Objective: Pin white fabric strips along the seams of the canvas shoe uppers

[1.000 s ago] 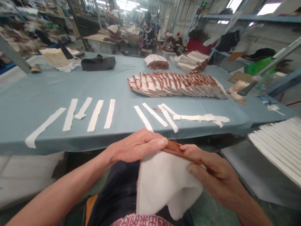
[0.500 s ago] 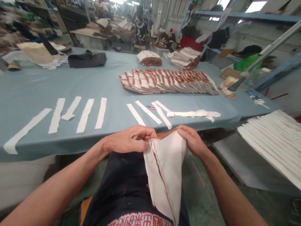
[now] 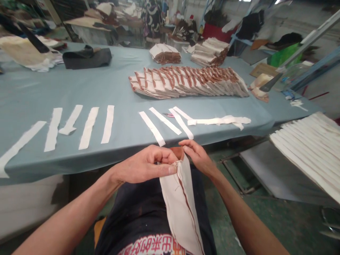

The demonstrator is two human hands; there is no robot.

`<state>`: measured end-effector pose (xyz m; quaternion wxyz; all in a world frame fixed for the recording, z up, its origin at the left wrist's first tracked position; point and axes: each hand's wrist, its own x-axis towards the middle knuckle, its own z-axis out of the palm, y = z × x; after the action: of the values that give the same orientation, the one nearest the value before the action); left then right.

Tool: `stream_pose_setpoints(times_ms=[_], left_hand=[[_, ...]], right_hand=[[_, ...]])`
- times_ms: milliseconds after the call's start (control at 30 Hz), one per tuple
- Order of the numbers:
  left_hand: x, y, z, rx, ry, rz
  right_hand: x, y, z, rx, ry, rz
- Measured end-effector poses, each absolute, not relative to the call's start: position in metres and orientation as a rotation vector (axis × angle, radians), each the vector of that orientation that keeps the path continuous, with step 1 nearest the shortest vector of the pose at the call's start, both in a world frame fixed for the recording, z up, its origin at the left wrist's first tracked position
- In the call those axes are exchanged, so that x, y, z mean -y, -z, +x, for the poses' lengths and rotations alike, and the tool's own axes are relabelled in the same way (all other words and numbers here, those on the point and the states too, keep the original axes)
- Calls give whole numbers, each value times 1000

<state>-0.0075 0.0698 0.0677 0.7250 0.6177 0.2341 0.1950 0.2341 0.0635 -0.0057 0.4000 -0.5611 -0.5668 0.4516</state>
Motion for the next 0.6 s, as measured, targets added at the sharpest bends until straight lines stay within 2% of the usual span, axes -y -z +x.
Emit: stream_pose_setpoints(times_ms=[200,333,600], left_hand=[[-61,-69,-13,-674,-466,1235],[-55,-72,-14,-758,-516,1221],[-47,-68,-21,-779,-553,1259]], right_hand=[[-19,-52,210,1510,-993,-1350],[-6,-77,189,1621,-1129,-1332],[-21,-68,188,1469,-1613,-1288]])
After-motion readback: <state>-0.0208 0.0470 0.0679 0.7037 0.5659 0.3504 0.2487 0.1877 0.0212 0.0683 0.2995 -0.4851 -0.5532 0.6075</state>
